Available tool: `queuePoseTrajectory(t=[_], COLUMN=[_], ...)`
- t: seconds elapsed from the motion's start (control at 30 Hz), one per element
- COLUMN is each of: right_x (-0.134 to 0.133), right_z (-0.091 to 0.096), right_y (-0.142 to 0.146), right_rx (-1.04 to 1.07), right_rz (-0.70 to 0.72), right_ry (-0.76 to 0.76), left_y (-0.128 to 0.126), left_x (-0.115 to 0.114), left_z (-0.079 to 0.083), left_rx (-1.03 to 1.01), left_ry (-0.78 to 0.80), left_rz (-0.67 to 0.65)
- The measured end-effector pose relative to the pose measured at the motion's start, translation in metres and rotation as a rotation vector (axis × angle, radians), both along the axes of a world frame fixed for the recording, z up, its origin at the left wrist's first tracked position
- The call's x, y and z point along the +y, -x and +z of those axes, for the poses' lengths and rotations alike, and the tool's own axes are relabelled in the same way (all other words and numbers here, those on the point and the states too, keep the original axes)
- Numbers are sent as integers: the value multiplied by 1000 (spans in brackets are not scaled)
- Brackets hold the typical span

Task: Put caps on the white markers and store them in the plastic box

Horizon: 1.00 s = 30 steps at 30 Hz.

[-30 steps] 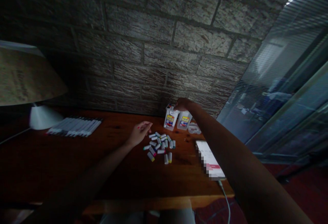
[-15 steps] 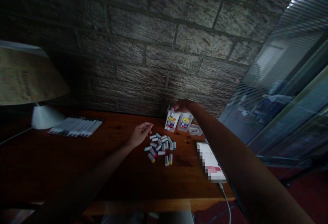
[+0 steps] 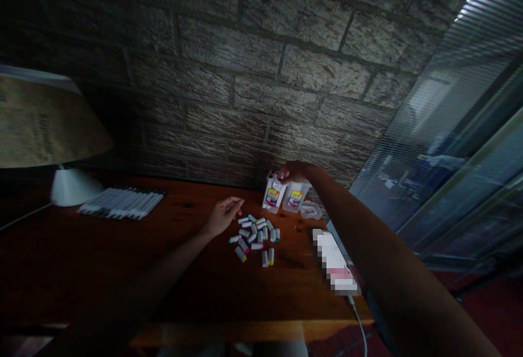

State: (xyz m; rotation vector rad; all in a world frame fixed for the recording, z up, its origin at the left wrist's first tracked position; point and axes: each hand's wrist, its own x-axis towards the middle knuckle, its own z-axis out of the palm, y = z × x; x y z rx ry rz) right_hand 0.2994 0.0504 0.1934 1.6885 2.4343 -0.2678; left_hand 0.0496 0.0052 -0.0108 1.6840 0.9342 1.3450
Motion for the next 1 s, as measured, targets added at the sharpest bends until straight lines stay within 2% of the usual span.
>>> queuePoseTrajectory(t=[0.17, 0.37, 0.53, 1.0], right_x=[0, -2, 2, -2], right_z=[-2, -3, -10, -16], right_y=[-4, -6, -4, 12], right_rx=[37, 50, 88, -39], right_rz=[26, -28, 7, 20], right_ry=[-11, -29, -99, -314], left_y=[1, 1, 1, 1], left_x=[-2, -2, -1, -4], left_z=[3, 2, 2, 6], left_rx=[-10, 9, 3, -2], left_ry=[2, -28, -21, -12], left_rz=[5, 7, 0, 2])
